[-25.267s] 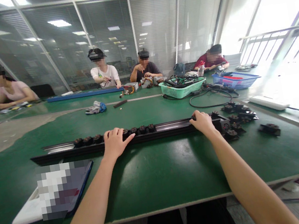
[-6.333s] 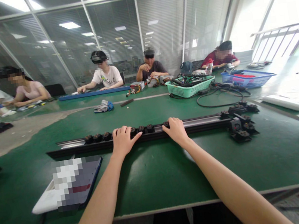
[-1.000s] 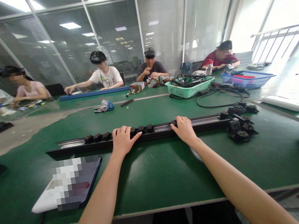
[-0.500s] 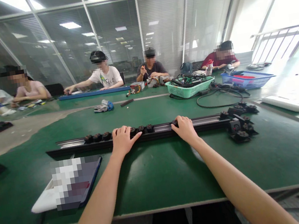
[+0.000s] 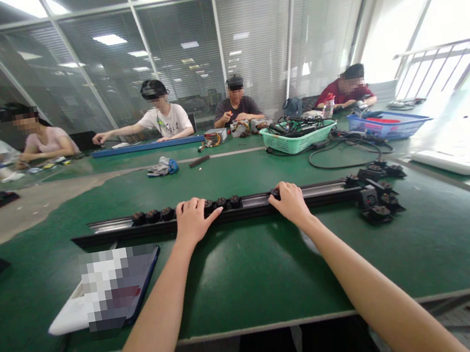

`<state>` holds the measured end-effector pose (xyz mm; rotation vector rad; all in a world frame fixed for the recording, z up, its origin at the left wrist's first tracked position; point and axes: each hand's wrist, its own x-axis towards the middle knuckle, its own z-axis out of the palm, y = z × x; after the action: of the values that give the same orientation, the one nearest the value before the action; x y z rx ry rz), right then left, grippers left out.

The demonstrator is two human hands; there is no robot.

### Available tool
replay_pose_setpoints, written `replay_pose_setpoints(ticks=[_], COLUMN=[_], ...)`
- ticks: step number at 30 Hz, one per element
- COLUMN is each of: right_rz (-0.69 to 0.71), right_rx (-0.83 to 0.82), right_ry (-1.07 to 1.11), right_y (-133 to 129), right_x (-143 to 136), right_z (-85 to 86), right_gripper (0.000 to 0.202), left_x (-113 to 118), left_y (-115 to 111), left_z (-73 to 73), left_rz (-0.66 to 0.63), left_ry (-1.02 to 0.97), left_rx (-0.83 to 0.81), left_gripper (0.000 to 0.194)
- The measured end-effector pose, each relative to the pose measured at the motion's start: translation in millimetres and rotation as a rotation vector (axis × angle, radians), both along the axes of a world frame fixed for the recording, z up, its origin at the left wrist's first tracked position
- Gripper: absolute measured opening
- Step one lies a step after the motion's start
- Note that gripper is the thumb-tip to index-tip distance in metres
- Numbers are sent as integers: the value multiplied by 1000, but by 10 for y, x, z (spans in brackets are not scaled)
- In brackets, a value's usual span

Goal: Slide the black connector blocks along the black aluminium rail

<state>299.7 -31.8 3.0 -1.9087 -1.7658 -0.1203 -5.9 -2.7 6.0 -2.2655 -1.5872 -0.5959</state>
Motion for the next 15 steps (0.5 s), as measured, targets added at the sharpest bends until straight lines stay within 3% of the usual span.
replay_pose_setpoints(ticks=[15], right_rz=[-37], right_rx=[2], right_ry=[-38], right_y=[-33], right_x=[-18], right_z=[22], right_gripper=[22], left_x=[9], left_y=[-4], left_z=[2], left_rz=[4], left_ry=[-20], left_rx=[-12], left_gripper=[72])
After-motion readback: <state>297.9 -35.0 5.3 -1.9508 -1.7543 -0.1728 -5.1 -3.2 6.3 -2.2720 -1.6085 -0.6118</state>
